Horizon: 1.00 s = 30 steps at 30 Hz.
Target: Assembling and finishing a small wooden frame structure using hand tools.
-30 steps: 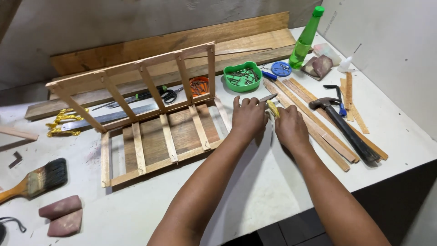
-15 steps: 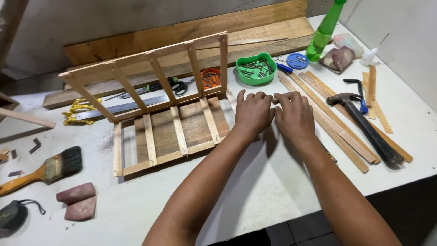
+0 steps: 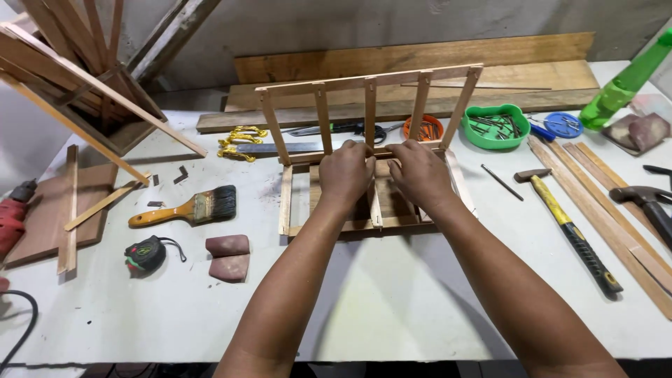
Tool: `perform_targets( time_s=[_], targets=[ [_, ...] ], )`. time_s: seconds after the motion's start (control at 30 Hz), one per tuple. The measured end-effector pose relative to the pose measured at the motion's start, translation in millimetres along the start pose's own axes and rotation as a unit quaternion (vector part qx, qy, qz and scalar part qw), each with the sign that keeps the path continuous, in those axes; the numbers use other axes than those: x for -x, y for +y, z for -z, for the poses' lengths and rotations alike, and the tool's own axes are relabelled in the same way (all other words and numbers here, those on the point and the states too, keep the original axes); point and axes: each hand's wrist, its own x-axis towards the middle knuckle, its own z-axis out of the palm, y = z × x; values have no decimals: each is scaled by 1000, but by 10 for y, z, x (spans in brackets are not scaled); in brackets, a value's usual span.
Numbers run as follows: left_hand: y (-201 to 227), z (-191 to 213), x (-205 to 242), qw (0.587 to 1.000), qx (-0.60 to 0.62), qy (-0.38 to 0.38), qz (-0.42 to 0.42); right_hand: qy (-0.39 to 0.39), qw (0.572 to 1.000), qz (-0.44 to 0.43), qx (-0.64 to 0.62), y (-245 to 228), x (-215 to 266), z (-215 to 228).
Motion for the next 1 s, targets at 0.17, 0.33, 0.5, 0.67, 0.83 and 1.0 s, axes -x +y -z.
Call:
perform_targets(
  time_s=[0.17,0.33,0.5,0.67,0.83,1.0],
  targets=[
    [-193,-1,-104,998,-12,-1,57,-67,997,-39,30,0,-264,-294],
    [-282,-220,-173,997,-25,-50,58,-102,991,-61,60,20,-359,-399],
    [-262,-214,-246,994,-56,-84,41,-96,992,-54,57,40,-414,-457],
    [-262,-221,-273,993,-40,-94,53,-105,992,-51,56,53,-406,-496],
    [-288,-244,-252,996,-18,-70,47,-116,990,-51,63,56,-403,-498],
    [-268,-221,-260,995,-7,-84,54,-117,989,-57,68,71,-404,-513]
  ],
)
